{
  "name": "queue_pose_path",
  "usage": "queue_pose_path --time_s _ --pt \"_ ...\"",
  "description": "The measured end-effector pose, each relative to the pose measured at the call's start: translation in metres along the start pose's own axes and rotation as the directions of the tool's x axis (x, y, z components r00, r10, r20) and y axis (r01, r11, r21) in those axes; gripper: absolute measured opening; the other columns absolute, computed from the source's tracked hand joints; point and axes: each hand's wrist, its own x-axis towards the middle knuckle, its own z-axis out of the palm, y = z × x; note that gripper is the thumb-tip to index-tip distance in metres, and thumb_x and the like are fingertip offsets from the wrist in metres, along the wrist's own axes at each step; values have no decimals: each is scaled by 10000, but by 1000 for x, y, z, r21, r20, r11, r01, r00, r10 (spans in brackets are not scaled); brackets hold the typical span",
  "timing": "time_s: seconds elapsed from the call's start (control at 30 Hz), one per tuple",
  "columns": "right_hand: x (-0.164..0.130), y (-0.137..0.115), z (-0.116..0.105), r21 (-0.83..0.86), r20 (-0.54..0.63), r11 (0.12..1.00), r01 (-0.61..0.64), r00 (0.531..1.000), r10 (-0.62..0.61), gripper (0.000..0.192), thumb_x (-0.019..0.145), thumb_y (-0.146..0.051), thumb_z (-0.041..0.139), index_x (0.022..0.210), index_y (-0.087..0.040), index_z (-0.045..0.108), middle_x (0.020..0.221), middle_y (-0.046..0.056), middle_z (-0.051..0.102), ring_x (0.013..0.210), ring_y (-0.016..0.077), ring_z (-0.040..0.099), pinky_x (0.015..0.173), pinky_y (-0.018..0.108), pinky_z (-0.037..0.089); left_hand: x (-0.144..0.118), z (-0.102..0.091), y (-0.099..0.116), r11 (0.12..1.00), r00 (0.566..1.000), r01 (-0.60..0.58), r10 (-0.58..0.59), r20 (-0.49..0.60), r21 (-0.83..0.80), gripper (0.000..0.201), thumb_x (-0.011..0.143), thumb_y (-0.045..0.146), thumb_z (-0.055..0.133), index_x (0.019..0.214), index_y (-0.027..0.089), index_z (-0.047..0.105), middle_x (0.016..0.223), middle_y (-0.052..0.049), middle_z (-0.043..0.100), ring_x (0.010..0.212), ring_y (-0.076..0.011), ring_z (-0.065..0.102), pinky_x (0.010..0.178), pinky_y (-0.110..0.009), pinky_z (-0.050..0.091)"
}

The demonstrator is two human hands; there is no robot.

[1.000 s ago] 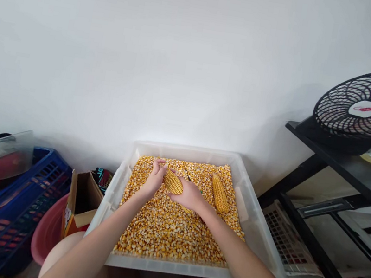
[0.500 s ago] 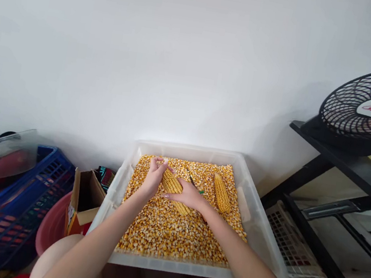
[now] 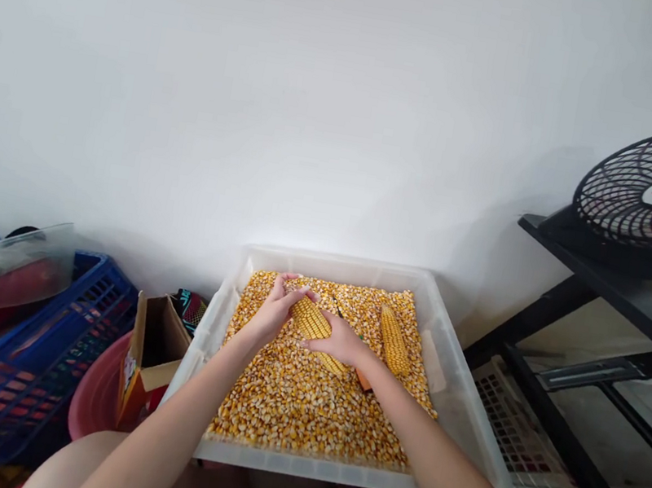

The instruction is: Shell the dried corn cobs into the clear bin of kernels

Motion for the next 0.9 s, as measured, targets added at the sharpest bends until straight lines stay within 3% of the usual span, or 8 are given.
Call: queue_pose_path --time_s 0.2,0.3,0.4,0.5,0.67,0.9 --pt "1 6 -2 369 215 915 -165 973 89 455 601 -362 682 994 -178 545 791 8 618 654 153 571 641 299 467 1 -1 2 991 995 -6 19 99 -133 382 748 297 584 1051 236 360 898 -30 634 851 -164 586 725 -280 418" --pt "2 9 1 333 172 931 -147 981 93 451 604 -340 679 1009 -188 551 816 8 620 680 157 573 664 300 463 3 0 0 994 1000 -1 4 28 -112 334 748 360 571 992 194 413 860 -52 631 827 -180 594 698 -282 427" --pt "3 9 3 226 102 970 -86 993 64 445 589 -294 690 1005 -197 567 840 0 620 757 164 571 723 294 447 3 0 -3 1000 999 21 -22 -48 -15 423 713 370 618 1016 202 375 800 -34 630 753 -174 606 641 -267 428" --pt "2 8 4 230 119 968 -98 990 72 418 582 -272 691 976 -190 575 801 -10 611 722 153 564 703 287 448 2 -1 -6 999 999 43 -43 -14 0 527 694 343 649 1071 235 297 815 -20 630 759 -170 611 648 -271 437" --pt "-1 5 1 401 214 895 -194 970 115 390 591 -279 681 945 -172 557 714 -11 592 599 139 557 580 279 467 2 -3 -4 1000 998 7 -6 69 -11 505 729 356 612 1087 262 269 946 -40 616 832 -174 604 678 -298 455" --pt "-1 4 1 448 266 864 -231 957 118 392 613 -291 671 958 -177 523 636 -19 568 491 130 535 489 281 463 0 4 -1 998 999 -2 -2 53 60 433 759 388 569 1062 236 299 906 -48 626 795 -170 607 661 -283 460"
